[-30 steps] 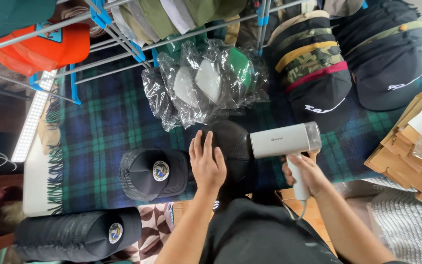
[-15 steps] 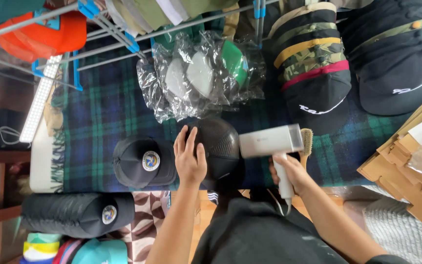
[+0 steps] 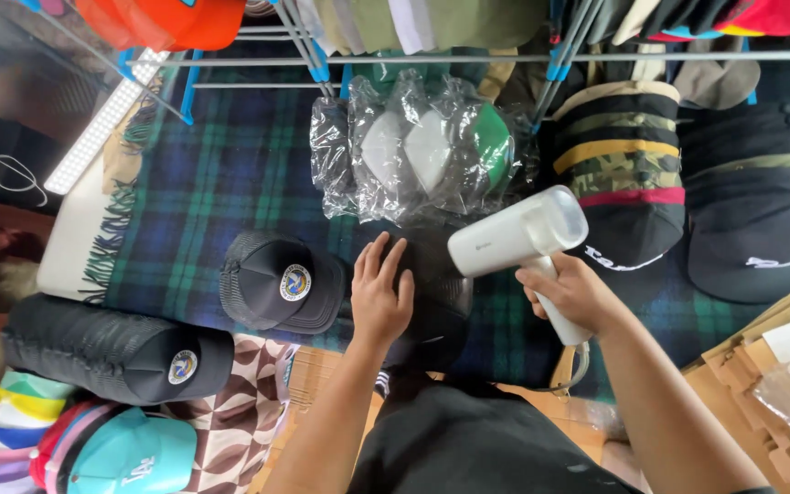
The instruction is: The person is cleaning various baseball caps using a wooden brush and a handheld electronic lint remover, then organizing them on a storage rack.
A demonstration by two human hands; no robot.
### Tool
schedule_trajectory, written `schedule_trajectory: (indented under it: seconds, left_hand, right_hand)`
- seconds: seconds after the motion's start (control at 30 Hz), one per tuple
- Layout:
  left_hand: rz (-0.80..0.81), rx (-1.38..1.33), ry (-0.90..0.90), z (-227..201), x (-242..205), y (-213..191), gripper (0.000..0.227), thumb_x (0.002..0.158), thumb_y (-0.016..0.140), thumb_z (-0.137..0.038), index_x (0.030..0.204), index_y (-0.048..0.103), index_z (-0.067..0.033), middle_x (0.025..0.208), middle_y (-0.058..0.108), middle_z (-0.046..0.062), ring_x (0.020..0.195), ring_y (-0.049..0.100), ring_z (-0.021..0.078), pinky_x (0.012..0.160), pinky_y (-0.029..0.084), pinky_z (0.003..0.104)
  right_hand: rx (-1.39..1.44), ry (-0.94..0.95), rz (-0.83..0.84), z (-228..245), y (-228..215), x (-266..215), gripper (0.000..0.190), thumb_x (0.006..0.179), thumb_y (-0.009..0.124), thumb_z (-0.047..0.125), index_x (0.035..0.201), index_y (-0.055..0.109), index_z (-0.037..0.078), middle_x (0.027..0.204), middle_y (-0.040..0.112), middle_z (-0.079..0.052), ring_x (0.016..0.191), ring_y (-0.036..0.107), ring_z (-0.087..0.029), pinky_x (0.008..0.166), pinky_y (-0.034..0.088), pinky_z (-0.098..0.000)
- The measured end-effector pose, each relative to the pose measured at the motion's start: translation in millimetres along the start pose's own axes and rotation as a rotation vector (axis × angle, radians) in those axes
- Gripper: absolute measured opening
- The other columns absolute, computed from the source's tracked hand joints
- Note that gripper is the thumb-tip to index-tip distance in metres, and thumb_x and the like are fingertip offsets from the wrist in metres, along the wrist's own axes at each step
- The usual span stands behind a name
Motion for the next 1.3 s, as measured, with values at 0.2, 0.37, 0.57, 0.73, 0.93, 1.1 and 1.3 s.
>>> schedule_trajectory:
  seconds: [0.2, 0.37, 0.57, 0.73, 0.93, 1.1, 1.3]
  left_hand:
    - [-0.068, 0.038, 0.072, -7, 4, -10, 0.042, 0.09, 0.061, -0.017, 0.13, 0.067, -0.0045, 0.13, 0.063, 0.023, 0.127, 0.06, 0.0365, 0.114, 0.043, 0.046]
    - [-0.072, 0.056, -0.007, -2, 3, -9, 0.049, 0.09, 0.06, -0.023, 0.134, 0.064, -0.0023, 0.131, 0.063, 0.022, 0.126, 0.059, 0.0387, 0.11, 0.045, 0.048]
    - [-0.024, 0.068, -0.089, 4, 2, -8, 0.053, 0.091, 0.057, -0.027, 0.137, 0.061, -0.0006, 0.136, 0.062, 0.02, 0.129, 0.056, 0.0408, 0.106, 0.047, 0.049]
    - [0.016, 0.055, -0.132, 5, 1, -6, 0.053, 0.093, 0.054, -0.028, 0.137, 0.061, -0.0006, 0.138, 0.061, 0.02, 0.132, 0.053, 0.0412, 0.108, 0.044, 0.05]
    - [0.008, 0.054, -0.14, 4, 1, -10, 0.053, 0.091, 0.055, -0.029, 0.135, 0.063, -0.0007, 0.136, 0.062, 0.019, 0.13, 0.055, 0.0406, 0.106, 0.047, 0.049]
    - [0.006, 0.06, -0.121, 4, 3, -9, 0.052, 0.093, 0.053, -0.029, 0.136, 0.063, -0.0016, 0.136, 0.062, 0.018, 0.13, 0.055, 0.0404, 0.105, 0.048, 0.049]
    - [0.038, 0.049, -0.134, 2, 2, -7, 0.052, 0.093, 0.054, -0.028, 0.138, 0.062, -0.0031, 0.138, 0.061, 0.018, 0.131, 0.055, 0.04, 0.107, 0.046, 0.049]
  right_hand:
    - [-0.596, 0.096, 0.052, 63, 26, 10, 0.034, 0.086, 0.078, 0.033, 0.082, 0.071, 0.0, 0.052, 0.066, -0.013, 0.05, 0.068, -0.025, 0.061, 0.058, -0.0399]
    - [-0.627, 0.133, 0.164, 87, 46, 30, 0.028, 0.083, 0.08, 0.023, 0.086, 0.072, -0.003, 0.051, 0.063, -0.015, 0.048, 0.066, -0.027, 0.055, 0.058, -0.0406]
    - [-0.546, 0.201, 0.205, 97, 56, 51, 0.032, 0.086, 0.081, 0.026, 0.077, 0.07, -0.003, 0.054, 0.064, -0.018, 0.048, 0.066, -0.029, 0.051, 0.058, -0.0416]
    - [-0.322, 0.259, 0.091, 54, 21, 79, 0.032, 0.098, 0.066, 0.021, 0.109, 0.06, -0.008, 0.065, 0.059, -0.021, 0.053, 0.061, -0.03, 0.052, 0.055, -0.0456]
    - [0.115, 0.343, 0.116, -73, -32, 89, 0.03, 0.099, 0.059, 0.031, 0.104, 0.058, 0.001, 0.065, 0.052, -0.01, 0.046, 0.053, -0.021, 0.043, 0.047, -0.0373]
    - [0.501, 0.466, 0.025, -149, -29, 55, 0.033, 0.105, 0.05, 0.035, 0.104, 0.053, 0.002, 0.067, 0.042, -0.006, 0.045, 0.042, -0.017, 0.043, 0.037, -0.0331]
    - [0.47, 0.337, 0.077, -125, -22, 41, 0.028, 0.106, 0.048, 0.027, 0.103, 0.05, -0.001, 0.067, 0.041, -0.008, 0.043, 0.041, -0.018, 0.042, 0.037, -0.0357]
Point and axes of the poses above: each hand's wrist, its own x-axis towards the middle knuckle, its own y-axis out of the palm, z = x × y, the point moved 8 cm from there along x, towards the middle knuckle
